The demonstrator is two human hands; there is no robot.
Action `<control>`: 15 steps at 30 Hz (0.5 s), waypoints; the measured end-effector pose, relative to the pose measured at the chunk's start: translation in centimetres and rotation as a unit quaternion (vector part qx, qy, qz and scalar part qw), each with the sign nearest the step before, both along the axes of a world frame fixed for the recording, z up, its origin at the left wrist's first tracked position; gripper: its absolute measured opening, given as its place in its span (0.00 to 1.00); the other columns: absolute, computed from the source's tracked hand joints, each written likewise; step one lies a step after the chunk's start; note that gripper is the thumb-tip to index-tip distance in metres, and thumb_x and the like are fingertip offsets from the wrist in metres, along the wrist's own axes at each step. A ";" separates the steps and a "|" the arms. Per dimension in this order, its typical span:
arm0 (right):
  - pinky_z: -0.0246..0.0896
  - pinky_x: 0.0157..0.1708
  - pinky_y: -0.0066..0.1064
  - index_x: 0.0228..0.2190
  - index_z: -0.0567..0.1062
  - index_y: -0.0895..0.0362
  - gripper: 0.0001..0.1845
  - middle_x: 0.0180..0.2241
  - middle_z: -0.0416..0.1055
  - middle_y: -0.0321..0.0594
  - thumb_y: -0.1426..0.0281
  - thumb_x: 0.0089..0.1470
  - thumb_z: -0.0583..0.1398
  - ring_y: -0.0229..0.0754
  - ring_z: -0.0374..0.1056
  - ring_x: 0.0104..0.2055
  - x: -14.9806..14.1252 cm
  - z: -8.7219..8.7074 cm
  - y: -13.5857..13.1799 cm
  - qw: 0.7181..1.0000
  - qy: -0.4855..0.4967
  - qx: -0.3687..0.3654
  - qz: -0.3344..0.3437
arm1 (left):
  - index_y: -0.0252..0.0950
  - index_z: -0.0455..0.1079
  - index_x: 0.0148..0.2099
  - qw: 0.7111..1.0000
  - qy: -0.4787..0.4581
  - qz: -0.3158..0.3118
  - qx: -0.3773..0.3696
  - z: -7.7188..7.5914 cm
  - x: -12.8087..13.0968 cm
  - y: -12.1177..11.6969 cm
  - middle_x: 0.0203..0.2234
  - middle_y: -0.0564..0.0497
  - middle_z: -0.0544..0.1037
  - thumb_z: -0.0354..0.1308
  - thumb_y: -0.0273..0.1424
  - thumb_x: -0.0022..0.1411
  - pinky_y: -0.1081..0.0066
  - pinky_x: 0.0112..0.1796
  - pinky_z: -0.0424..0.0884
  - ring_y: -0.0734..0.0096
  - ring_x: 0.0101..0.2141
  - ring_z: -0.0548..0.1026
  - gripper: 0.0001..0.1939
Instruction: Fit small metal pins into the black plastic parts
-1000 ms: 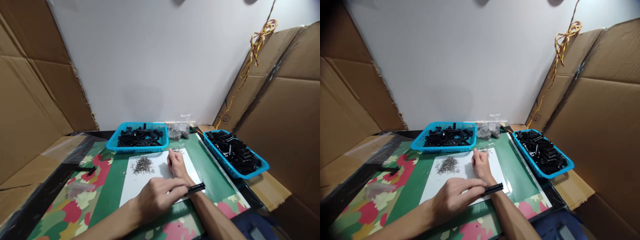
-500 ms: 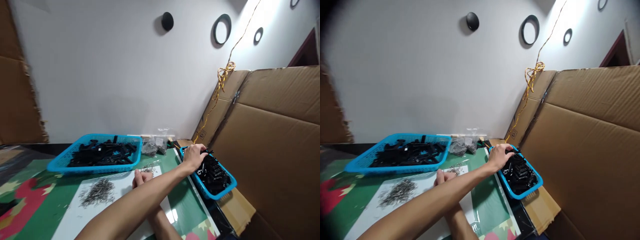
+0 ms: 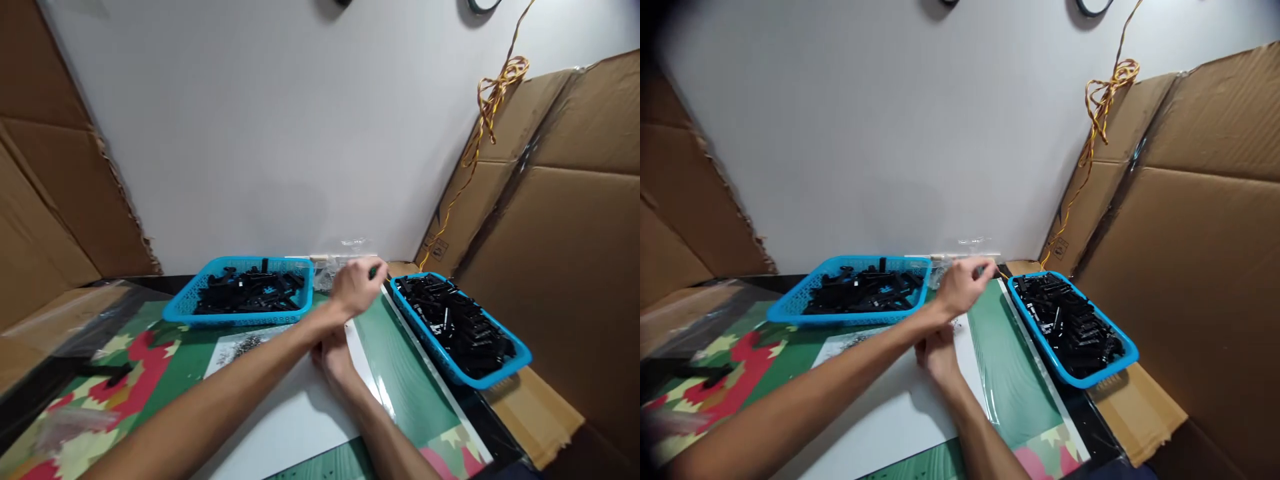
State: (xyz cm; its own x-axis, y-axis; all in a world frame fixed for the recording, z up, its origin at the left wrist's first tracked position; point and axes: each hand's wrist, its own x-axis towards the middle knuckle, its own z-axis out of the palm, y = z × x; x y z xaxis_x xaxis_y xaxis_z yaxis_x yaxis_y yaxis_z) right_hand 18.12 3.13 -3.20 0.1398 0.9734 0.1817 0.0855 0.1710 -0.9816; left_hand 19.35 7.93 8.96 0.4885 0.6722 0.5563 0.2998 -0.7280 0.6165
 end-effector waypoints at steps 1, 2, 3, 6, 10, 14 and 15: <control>0.42 0.16 0.30 0.17 0.57 0.50 0.40 0.12 0.49 0.31 0.31 0.60 0.41 0.35 0.44 0.16 0.0 0.1 -0.2 0.999 0.047 -0.012 0.008 | 0.38 0.82 0.39 1.000 -0.012 0.028 0.006 0.2 -1.8 1.4 0.32 0.50 0.84 0.55 0.40 0.72 0.71 0.33 0.69 0.68 0.29 0.77 0.17; 0.40 0.16 0.29 0.17 0.59 0.51 0.40 0.12 0.50 0.30 0.31 0.60 0.45 0.34 0.43 0.15 -0.1 0.2 -0.4 0.994 0.101 -0.024 0.016 | 0.37 0.82 0.39 0.998 -0.029 0.057 0.001 0.4 -3.7 3.0 0.31 0.49 0.84 0.54 0.40 0.72 0.71 0.32 0.68 0.69 0.28 0.76 0.17; 0.38 0.16 0.28 0.17 0.61 0.52 0.40 0.12 0.50 0.29 0.31 0.58 0.49 0.32 0.43 0.15 -0.2 0.2 -0.6 0.989 0.145 -0.033 0.025 | 0.35 0.81 0.40 0.994 -0.051 0.093 0.000 0.4 -5.5 4.8 0.32 0.49 0.84 0.53 0.39 0.72 0.72 0.32 0.69 0.69 0.30 0.76 0.18; 0.34 0.16 0.26 0.17 0.65 0.54 0.39 0.12 0.51 0.28 0.32 0.54 0.58 0.30 0.43 0.14 -0.4 0.4 -0.9 0.975 0.211 -0.047 0.044 | 0.33 0.80 0.46 0.973 -0.012 0.231 -0.009 -0.2 -10.4 9.8 0.36 0.50 0.84 0.49 0.36 0.73 0.75 0.39 0.69 0.70 0.37 0.77 0.19; 0.34 0.15 0.26 0.17 0.65 0.54 0.39 0.10 0.48 0.25 0.32 0.51 0.60 0.29 0.41 0.13 -0.5 0.3 -0.8 0.972 0.219 -0.062 0.053 | 0.34 0.80 0.33 0.958 0.110 0.255 -0.073 -2.4 -14.5 13.9 0.26 0.47 0.81 0.63 0.28 0.61 0.68 0.40 0.71 0.61 0.34 0.79 0.06; 0.35 0.14 0.26 0.17 0.65 0.54 0.39 0.10 0.49 0.26 0.32 0.52 0.60 0.30 0.41 0.13 -0.4 0.2 -1.0 0.976 0.205 -0.060 0.051 | 0.38 0.81 0.46 0.941 0.302 0.145 -0.052 -4.5 -15.5 15.4 0.48 0.43 0.84 0.60 0.26 0.62 0.64 0.53 0.70 0.54 0.52 0.79 0.12; 0.34 0.14 0.26 0.17 0.65 0.54 0.39 0.10 0.49 0.26 0.32 0.52 0.60 0.30 0.41 0.13 -0.4 0.1 -1.0 0.976 0.204 -0.059 0.048 | 0.38 0.81 0.48 0.935 0.325 0.132 -0.044 -4.8 -15.6 15.5 0.50 0.43 0.84 0.60 0.27 0.63 0.64 0.55 0.70 0.54 0.54 0.78 0.13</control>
State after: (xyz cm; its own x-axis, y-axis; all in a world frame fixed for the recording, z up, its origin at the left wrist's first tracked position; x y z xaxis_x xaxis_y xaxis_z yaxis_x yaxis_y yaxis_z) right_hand 17.69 2.10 -3.06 0.0836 0.9964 0.0155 -0.3267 0.0421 -0.9442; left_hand 3.80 23.44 4.13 0.5153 0.8461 0.1359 0.7944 -0.5311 0.2947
